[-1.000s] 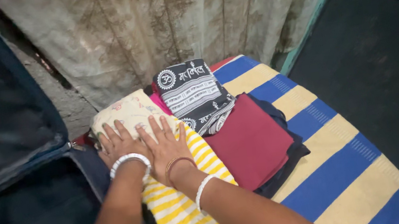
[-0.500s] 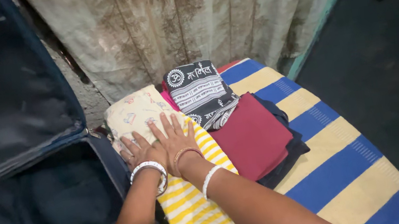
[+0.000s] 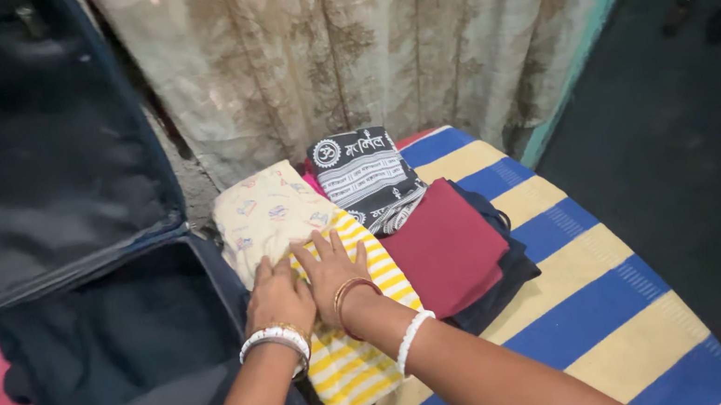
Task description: The person folds various clothing items, including a black and white patterned cloth, a yellow and white striped shirt, and patterned shorts, and packs them into a suitcase.
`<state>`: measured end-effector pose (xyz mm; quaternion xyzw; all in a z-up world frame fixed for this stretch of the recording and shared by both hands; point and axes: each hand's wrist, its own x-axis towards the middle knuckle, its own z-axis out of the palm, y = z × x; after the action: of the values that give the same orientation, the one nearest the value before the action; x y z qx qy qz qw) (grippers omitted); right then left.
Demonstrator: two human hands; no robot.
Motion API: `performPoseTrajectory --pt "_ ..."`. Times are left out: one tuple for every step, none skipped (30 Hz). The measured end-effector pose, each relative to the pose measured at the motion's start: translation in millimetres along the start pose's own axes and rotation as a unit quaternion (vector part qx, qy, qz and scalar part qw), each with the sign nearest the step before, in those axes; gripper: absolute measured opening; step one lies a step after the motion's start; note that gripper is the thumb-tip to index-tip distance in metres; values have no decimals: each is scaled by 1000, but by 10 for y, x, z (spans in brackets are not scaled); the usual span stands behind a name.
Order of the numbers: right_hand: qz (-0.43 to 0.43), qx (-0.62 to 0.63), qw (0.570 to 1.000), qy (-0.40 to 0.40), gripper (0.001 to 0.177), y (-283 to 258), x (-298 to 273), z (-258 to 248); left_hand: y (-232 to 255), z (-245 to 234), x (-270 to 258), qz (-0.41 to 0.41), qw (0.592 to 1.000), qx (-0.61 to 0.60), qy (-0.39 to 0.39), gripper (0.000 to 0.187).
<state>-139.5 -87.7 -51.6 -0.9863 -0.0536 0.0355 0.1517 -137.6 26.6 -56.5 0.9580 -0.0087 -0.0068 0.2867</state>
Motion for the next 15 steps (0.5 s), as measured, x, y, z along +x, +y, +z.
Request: performPoseTrajectory --pt "3 17 1000 5 64 -34 -50 -35 27 -95 -62 45 998 -5 35 49" --pt "0 20 1000 9 66 -73 -102 -89 42 -193 -126 91 993 -9 71 47" --pt "-4 24 1000 13 67 -122 -146 -157 57 -289 -188 134 985 -12 107 45" --pt "-8 27 999 17 69 -182 -176 -229 68 -382 -245 119 987 -25 102 47" --pt "-16 28 999 27 67 -252 -202 -293 61 -471 -299 104 989 -38 96 49" --pt "-24 28 999 36 64 -326 -228 -351 48 -543 -350 89 991 -50 90 51" --pt "-32 28 998 47 62 -394 -258 -412 29 -602 -391 102 987 -47 113 52" --pt "-41 30 997 51 61 -471 -291 -464 -16 -663 -424 115 983 -43 135 54" --pt "-48 34 997 54 59 -564 -327 -499 -80 -715 -463 127 979 -39 156 57" --pt "-56 37 996 57 58 -657 -357 -534 -144 -758 -504 138 975 -18 172 58" --pt "-69 31 995 58 58 -751 -383 -573 -202 -807 -543 149 971 4 187 59" --pt "-82 26 995 58 58 -849 -405 -608 -254 -862 -575 160 966 27 202 61" --pt "-93 20 994 56 59 -940 -433 -628 -312 -913 -614 143 969 41 199 60" --pt "-97 25 994 49 58 -1028 -464 -640 -371 -970 -655 126 971 55 197 58" --pt "-101 30 993 44 56 -1118 -497 -644 -428 -1031 -695 111 972 69 196 57"
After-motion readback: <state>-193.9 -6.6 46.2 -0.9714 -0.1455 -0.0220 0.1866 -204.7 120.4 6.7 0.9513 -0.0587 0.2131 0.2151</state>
